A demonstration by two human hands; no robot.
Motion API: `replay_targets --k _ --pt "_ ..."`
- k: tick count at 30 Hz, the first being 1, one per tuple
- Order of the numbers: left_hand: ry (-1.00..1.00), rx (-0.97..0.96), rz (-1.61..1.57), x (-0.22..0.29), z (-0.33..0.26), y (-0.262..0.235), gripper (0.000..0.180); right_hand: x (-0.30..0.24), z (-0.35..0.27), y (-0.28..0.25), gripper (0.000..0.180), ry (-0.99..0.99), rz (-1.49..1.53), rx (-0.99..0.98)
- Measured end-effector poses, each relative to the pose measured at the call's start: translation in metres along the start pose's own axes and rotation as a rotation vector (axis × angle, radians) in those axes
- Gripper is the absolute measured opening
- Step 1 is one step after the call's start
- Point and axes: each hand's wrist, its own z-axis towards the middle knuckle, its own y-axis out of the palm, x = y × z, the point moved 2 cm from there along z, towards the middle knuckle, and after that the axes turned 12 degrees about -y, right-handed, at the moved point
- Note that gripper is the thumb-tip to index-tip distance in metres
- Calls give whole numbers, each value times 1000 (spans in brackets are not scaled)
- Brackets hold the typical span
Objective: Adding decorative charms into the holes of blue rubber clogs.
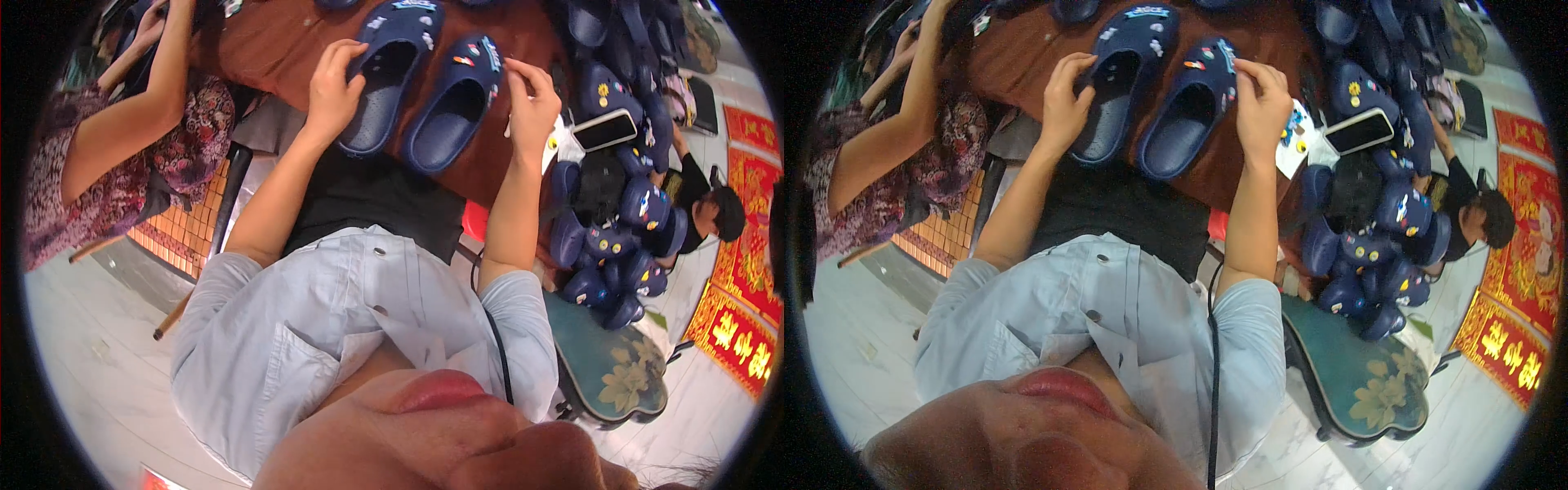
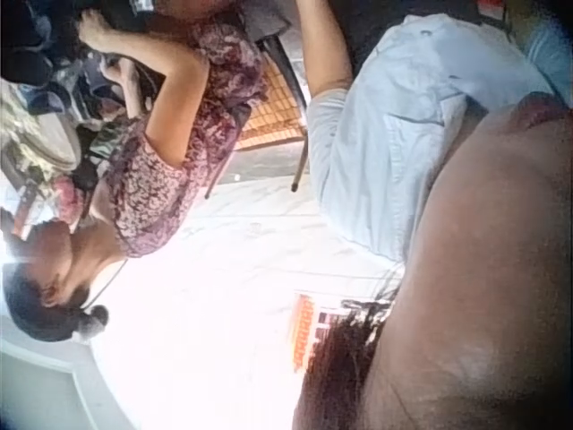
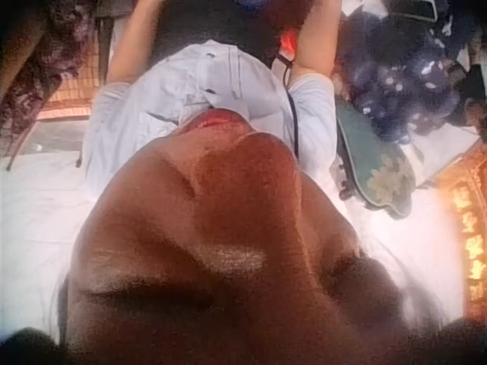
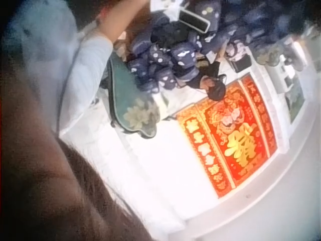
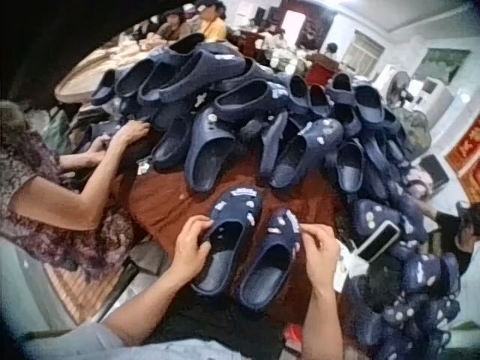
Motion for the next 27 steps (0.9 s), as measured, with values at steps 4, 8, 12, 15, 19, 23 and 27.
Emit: replay_targets --k 4,8,12,15,19,23,27 --pt "-6 -15 22 0 2 -2 40 35 -52 -56 15 174 -107 246" --pt "6 -47 -14 -3 6 -1 39 67 -116 -100 14 391 -129 441" --pt "-21 -74 -23 0 11 3 35 74 -151 -106 13 504 -162 402" --pt "9 -93 -31 3 17 16 34 87 -156 -102 16 411 -355 283" --pt "-82 -156 98 8 15 14 34 81 -131 -86 15 327 -471 178" --pt "-134 -169 11 17 10 10 36 82 -118 -65 16 231 -559 16" --pt "-130 -132 -51 23 5 0 36 77 -109 -53 25 276 -716 -27"
